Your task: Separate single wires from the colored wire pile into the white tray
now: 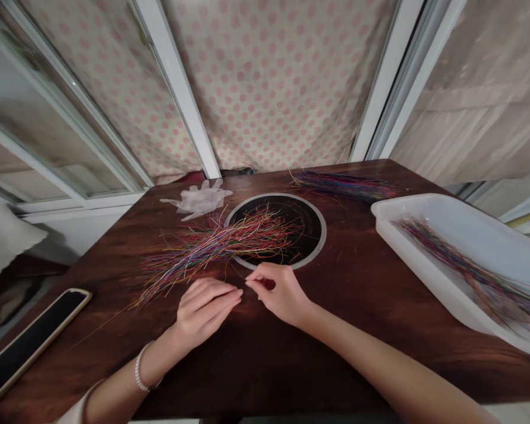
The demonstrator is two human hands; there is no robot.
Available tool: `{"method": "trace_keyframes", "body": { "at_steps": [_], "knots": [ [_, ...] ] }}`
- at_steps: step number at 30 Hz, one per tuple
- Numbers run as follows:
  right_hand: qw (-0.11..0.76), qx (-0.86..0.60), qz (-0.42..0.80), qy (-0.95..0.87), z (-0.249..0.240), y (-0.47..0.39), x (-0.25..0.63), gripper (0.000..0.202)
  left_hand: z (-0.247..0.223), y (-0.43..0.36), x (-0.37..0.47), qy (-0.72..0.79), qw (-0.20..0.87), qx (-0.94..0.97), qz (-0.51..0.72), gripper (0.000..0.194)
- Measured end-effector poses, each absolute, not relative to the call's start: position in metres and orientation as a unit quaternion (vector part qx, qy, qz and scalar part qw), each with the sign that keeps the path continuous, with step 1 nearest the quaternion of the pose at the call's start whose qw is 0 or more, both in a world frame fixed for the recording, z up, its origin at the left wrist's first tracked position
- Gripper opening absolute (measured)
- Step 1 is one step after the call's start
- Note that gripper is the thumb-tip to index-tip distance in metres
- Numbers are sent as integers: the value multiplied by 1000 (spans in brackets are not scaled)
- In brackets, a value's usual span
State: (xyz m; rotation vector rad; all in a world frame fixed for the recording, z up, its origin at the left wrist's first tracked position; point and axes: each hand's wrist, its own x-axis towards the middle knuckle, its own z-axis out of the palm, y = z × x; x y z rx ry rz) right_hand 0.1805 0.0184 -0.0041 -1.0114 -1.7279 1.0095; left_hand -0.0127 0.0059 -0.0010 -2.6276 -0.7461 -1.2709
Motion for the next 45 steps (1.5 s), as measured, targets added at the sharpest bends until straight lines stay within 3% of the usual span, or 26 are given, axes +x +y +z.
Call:
{"method": "trace_keyframes", "body": {
  "at_steps": [6, 10, 15, 25, 33, 41, 45],
  "knots": [
    [423, -386, 389, -722, -6, 11, 190, 14, -2, 10, -12, -288, 53, -877, -380, 9],
    [432, -362, 363, -742, -8, 6, 190, 12, -4, 9, -10, -280, 36, -887, -366, 14],
    [481, -300, 246, -786, -17, 5, 192, 15, -3, 8, -8, -278, 39, -887, -366, 17],
    [498, -257, 94, -823, -16, 3, 197, 18, -3, 6, -6, -274, 36, -889, -366, 12],
    [482, -267, 107, -827, -20, 4, 193, 16, -4, 6, -6, -270, 19, -890, -367, 7],
    [494, -306, 214, -785, -18, 1, 194, 14, -7, 8, -8, -280, -8, -883, -375, 1],
    [493, -321, 242, -772, -15, -1, 194, 11, -6, 7, -7, -266, -35, -890, -370, 8]
  ]
}}
